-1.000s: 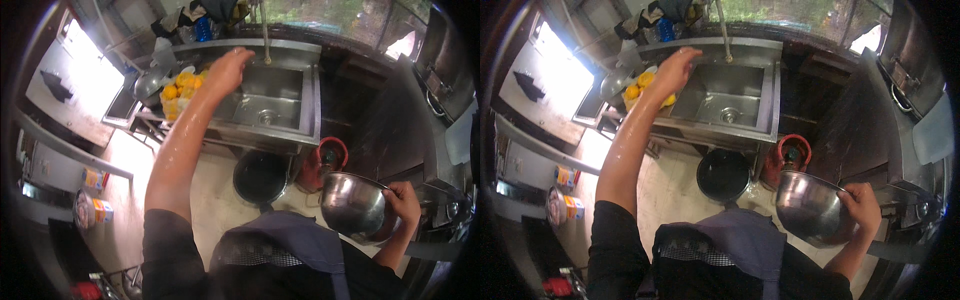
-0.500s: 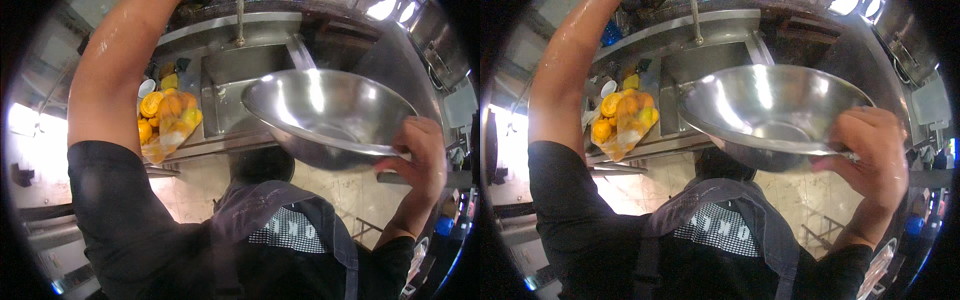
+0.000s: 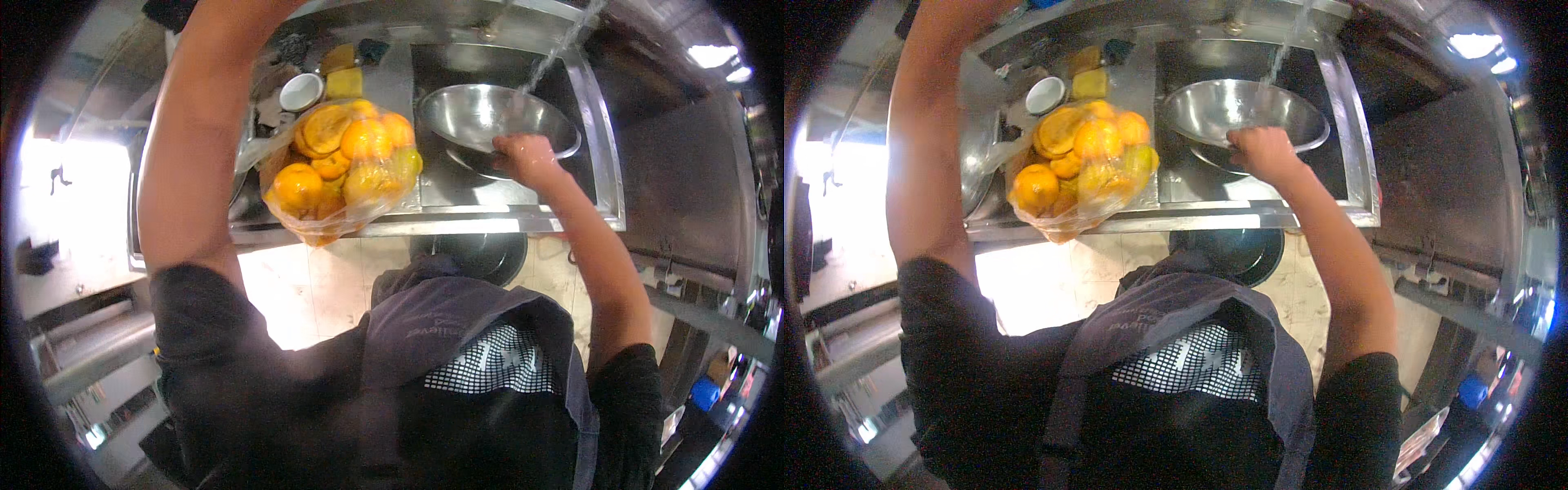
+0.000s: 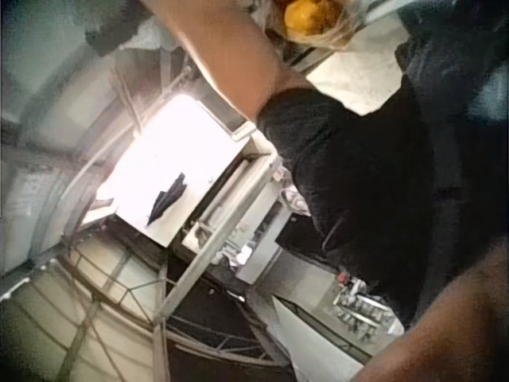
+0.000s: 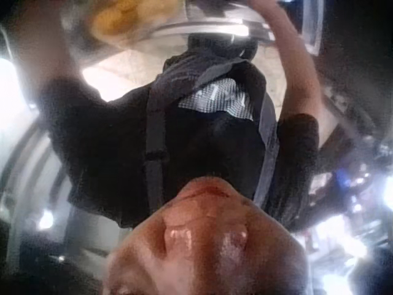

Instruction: The person puts cut orange halves into a metal bowl, washes them under a water tap in a sink, and then transfers the oranges into a red plastic bag on a table.

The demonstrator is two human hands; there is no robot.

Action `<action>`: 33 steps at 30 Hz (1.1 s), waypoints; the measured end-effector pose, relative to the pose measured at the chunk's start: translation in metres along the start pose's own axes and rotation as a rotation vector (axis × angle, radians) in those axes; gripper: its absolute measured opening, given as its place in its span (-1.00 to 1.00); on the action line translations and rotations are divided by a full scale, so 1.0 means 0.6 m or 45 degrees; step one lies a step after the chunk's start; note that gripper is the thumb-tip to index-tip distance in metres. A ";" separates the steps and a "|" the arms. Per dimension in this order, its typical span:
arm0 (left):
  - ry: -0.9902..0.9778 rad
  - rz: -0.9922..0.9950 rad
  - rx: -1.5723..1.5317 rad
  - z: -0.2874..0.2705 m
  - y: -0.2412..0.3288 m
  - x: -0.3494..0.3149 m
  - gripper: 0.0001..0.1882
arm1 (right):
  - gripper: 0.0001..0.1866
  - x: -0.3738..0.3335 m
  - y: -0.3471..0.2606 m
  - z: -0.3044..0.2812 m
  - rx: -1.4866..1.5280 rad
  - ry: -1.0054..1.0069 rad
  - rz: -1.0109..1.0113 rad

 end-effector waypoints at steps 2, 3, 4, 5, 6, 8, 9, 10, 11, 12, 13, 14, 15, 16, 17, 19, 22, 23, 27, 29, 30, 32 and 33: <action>0.108 -0.485 0.107 -0.020 -0.096 -0.150 -0.75 | -0.77 0.036 -0.026 0.064 -0.021 0.027 -0.093; 0.097 -0.848 0.035 -0.008 -0.156 -0.223 -0.79 | -0.78 0.044 -0.027 0.096 -0.038 0.028 -0.106; 0.098 -0.896 -0.061 0.040 -0.179 -0.261 -0.80 | -0.78 0.035 -0.004 0.132 -0.061 -0.045 -0.060; 0.104 -0.966 -0.117 0.069 -0.174 -0.306 -0.76 | -0.78 0.030 -0.003 0.153 -0.071 -0.095 -0.048; -0.036 -0.929 0.023 0.098 -0.158 -0.330 -0.82 | -0.78 0.029 0.001 0.174 -0.080 -0.137 -0.036; -0.241 -1.105 -0.020 0.174 -0.150 -0.389 -0.69 | -0.78 0.028 0.003 0.217 0.080 -0.267 -0.093; -0.291 -1.051 0.096 0.207 -0.147 -0.415 -0.57 | -0.74 0.030 -0.004 0.224 0.166 -0.342 -0.118; -0.257 -1.026 0.103 0.221 -0.146 -0.427 -0.56 | -0.71 0.035 -0.005 0.228 0.248 -0.417 -0.135; -0.220 -0.984 0.104 0.235 -0.147 -0.425 -0.55 | -0.59 0.042 0.013 0.253 0.417 -0.553 -0.129; -0.182 -0.966 0.116 0.235 -0.145 -0.430 -0.54 | -0.61 0.058 0.006 0.226 0.514 -0.460 -0.122; -0.119 -0.983 -0.012 0.226 -0.152 -0.438 -0.58 | -0.62 0.073 0.000 0.199 0.613 -0.364 -0.110; 0.030 -1.089 -0.248 0.214 -0.163 -0.435 -0.61 | -0.64 0.087 0.004 0.165 0.709 -0.259 -0.080; 0.168 -1.174 -0.487 0.201 -0.169 -0.420 -0.63 | -0.69 0.103 0.012 0.131 1.009 -0.194 -0.086; 0.297 -1.246 -0.731 0.195 -0.176 -0.404 -0.64 | -0.73 0.113 0.023 0.098 1.310 -0.116 -0.092; 0.491 -1.158 -0.572 0.162 -0.185 -0.411 -0.66 | -0.74 0.111 -0.015 0.039 1.555 0.021 -0.042; 0.815 -1.338 -0.908 0.167 -0.160 -0.414 -0.63 | -0.77 0.083 -0.084 -0.056 1.955 0.193 -0.021; 0.798 -1.331 -1.418 0.241 -0.135 -0.351 -0.66 | -0.64 0.054 -0.158 -0.113 2.069 0.241 -0.290; 0.822 -1.310 -1.509 0.266 -0.127 -0.318 -0.67 | -0.60 0.043 -0.165 -0.117 2.167 0.218 -0.245; 0.499 -1.172 -1.470 0.349 -0.069 -0.197 -0.68 | -0.59 0.002 -0.133 -0.127 2.565 0.196 -0.081; 0.297 -1.178 -1.341 0.381 -0.045 -0.138 -0.67 | -0.62 -0.018 -0.077 -0.117 2.493 0.322 -0.028; 0.315 -1.172 -1.179 0.382 -0.052 -0.133 -0.69 | -0.63 -0.023 -0.070 -0.116 2.471 0.348 -0.033; 0.273 -1.129 -1.103 0.396 -0.060 -0.120 -0.72 | -0.65 -0.038 -0.037 -0.090 2.542 0.408 0.122; 0.229 -1.083 -1.189 0.407 -0.058 -0.109 -0.73 | -0.66 -0.047 -0.025 -0.081 2.579 0.427 0.154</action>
Point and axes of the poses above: each hand's wrist, its own x-axis towards the middle knuckle, its own z-axis out of the palm, y = z × x, the point moved 9 cm from there along x, towards the middle knuckle, and after that the axes turned 1 degree about -y, right-handed, at the moved point
